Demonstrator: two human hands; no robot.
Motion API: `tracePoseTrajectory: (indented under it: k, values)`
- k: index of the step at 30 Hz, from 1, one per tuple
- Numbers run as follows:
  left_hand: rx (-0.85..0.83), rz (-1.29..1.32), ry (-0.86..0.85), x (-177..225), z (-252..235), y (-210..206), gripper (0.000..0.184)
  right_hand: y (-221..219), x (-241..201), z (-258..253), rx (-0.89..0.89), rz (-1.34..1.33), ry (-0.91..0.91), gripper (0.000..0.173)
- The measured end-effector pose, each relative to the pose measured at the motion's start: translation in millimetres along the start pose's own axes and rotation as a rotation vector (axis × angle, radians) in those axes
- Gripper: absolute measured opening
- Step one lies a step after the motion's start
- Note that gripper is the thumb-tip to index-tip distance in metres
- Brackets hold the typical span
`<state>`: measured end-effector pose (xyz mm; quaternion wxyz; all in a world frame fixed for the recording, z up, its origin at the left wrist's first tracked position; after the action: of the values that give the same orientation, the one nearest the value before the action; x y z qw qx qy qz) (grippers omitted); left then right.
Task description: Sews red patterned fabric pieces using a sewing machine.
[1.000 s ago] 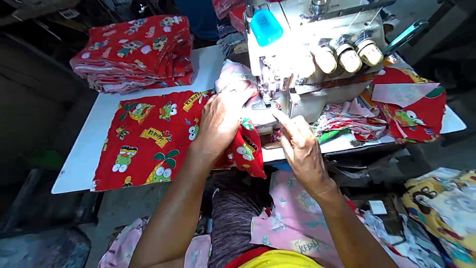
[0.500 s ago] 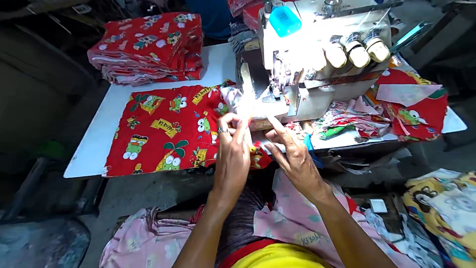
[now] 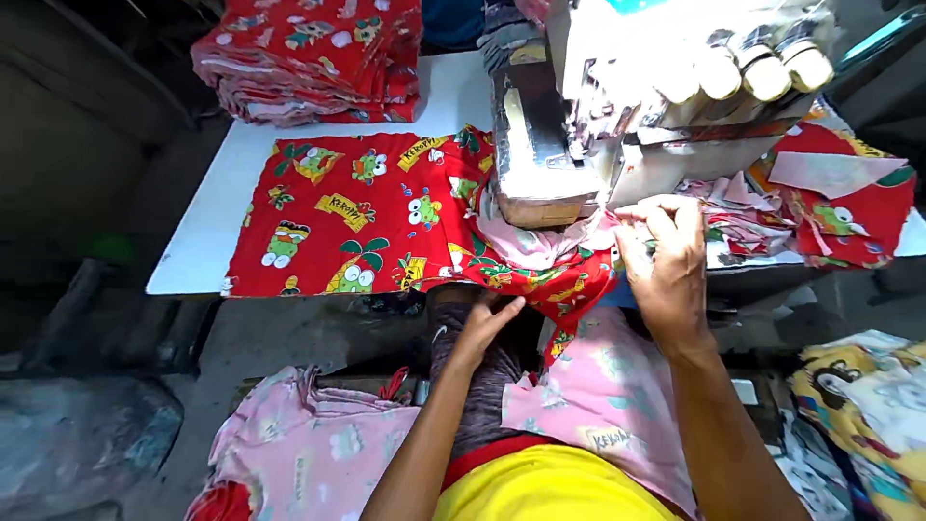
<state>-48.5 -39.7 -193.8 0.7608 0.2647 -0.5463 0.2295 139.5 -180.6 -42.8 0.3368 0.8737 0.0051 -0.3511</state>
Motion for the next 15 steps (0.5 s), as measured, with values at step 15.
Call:
tracePoseTrajectory:
  k: [15]
  values:
    - [-0.349,-0.389,-0.452,88,134,46,0.028,-78,-160,38,-0.717,-0.381,0.585,0.037]
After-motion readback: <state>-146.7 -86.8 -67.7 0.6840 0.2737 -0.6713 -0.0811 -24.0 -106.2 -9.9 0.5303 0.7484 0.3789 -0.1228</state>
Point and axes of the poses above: each hand's wrist, its own z-axis away from the middle knuckle, its own y-axis out of the back of the hand, x = y × z, the point moved 8 cm from there along -z, towards the middle knuckle, and after that the axes turned 8 degrees about -z, right-handed, at the moved point
